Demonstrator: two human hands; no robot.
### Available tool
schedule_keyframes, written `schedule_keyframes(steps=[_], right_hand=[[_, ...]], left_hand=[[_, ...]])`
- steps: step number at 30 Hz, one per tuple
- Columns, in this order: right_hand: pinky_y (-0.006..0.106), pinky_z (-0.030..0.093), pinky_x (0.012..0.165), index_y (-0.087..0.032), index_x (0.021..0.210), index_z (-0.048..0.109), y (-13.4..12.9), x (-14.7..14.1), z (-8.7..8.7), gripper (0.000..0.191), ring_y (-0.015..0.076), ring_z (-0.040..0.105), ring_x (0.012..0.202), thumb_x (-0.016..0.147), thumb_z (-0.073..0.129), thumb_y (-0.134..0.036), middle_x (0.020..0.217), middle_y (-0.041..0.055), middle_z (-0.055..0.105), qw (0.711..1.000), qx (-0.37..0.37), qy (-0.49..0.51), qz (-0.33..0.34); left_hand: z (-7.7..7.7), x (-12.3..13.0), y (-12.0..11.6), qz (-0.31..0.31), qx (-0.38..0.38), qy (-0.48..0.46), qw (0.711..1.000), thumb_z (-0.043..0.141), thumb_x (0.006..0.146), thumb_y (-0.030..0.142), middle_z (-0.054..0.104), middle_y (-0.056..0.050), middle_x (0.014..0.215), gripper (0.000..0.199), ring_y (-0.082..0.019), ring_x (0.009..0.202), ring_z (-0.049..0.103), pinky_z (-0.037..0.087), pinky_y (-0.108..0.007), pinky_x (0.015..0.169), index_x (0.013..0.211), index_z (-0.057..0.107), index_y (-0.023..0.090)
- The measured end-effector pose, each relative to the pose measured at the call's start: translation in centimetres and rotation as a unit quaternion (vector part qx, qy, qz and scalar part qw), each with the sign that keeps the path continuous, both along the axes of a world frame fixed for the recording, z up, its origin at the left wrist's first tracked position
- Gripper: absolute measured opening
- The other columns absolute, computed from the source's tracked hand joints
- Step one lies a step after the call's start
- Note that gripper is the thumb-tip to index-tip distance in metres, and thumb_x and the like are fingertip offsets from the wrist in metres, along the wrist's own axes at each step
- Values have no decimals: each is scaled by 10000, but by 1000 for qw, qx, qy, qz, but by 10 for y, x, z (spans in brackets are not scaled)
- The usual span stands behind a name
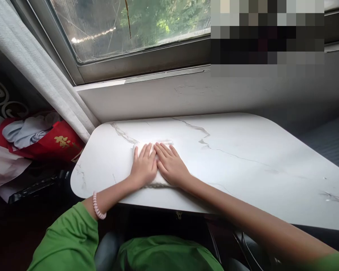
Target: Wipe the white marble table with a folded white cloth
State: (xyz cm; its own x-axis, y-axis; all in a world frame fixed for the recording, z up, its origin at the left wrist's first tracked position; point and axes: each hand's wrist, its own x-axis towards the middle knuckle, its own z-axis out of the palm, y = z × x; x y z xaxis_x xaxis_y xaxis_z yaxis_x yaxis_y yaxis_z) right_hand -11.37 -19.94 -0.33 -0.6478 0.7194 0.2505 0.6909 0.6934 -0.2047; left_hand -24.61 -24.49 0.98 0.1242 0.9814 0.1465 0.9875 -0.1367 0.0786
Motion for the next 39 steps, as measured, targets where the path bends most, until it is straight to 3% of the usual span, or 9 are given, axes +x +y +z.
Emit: schedule_keyframes(steps=[6,9,11,14,17,23,27,32,39], right_hand=[[479,236,1144,-73,1491,210,-44,47,-10,579,223,217,1419,929,246,-204,1516,107,317,998,61,8,16],[480,247,1139,-94,1516,71,-48,54,-10,633,220,223,1417,920,262,-191,1516,106,322,998,63,8,9],[478,238,1143,-96,1516,76,-42,52,-9,641,222,237,1412,912,270,-190,1514,104,329,998,56,2,5],[465,216,1151,-85,1489,228,-22,44,-6,598,223,255,1406,905,272,-202,1505,104,348,999,36,-7,-11],[449,200,1153,-59,1439,342,14,31,-2,567,219,272,1399,902,247,-212,1497,109,359,999,6,-12,-31],[456,142,1155,-26,1442,317,110,-6,2,590,225,248,1405,891,239,-221,1513,117,328,997,-36,-2,-62],[454,147,1145,-21,1430,327,157,-21,2,584,229,264,1393,884,250,-213,1503,131,347,996,-33,10,-79],[453,167,1133,-34,1416,353,180,-23,0,571,232,294,1371,887,255,-224,1479,133,387,996,-35,40,-78],[448,153,1139,-34,1415,351,175,-17,1,568,231,284,1378,895,244,-235,1486,131,377,996,-33,44,-70]], left_hand=[[-1,36,-43,-67,6,12,998,290,959,278,242,-140,1533,529,-274,1430,159,105,-553,1157,1446,296,72],[2,41,-43,-88,-6,13,996,305,954,282,232,-158,1532,538,-287,1431,146,102,-569,1150,1441,300,53],[3,39,-36,-90,-15,9,996,307,950,275,229,-160,1533,538,-284,1432,144,95,-571,1150,1439,301,50],[2,34,-13,-84,-26,-1,996,310,939,259,236,-146,1534,535,-271,1431,157,81,-565,1153,1437,308,65],[1,25,26,-67,-29,-9,997,311,927,240,262,-126,1531,526,-249,1425,186,67,-545,1160,1430,327,88],[-1,-3,127,-40,-10,-9,999,308,916,206,326,-99,1510,499,-213,1405,250,87,-500,1165,1405,375,134],[0,-15,177,-31,1,0,1000,301,915,184,357,-101,1494,482,-204,1387,287,114,-480,1162,1386,395,140],[-2,-16,201,-28,18,6,999,286,923,183,393,-82,1474,442,-204,1369,318,138,-478,1157,1337,440,174],[-4,-13,193,-22,31,7,999,262,941,191,384,-71,1481,439,-198,1375,308,131,-484,1155,1350,423,181]])
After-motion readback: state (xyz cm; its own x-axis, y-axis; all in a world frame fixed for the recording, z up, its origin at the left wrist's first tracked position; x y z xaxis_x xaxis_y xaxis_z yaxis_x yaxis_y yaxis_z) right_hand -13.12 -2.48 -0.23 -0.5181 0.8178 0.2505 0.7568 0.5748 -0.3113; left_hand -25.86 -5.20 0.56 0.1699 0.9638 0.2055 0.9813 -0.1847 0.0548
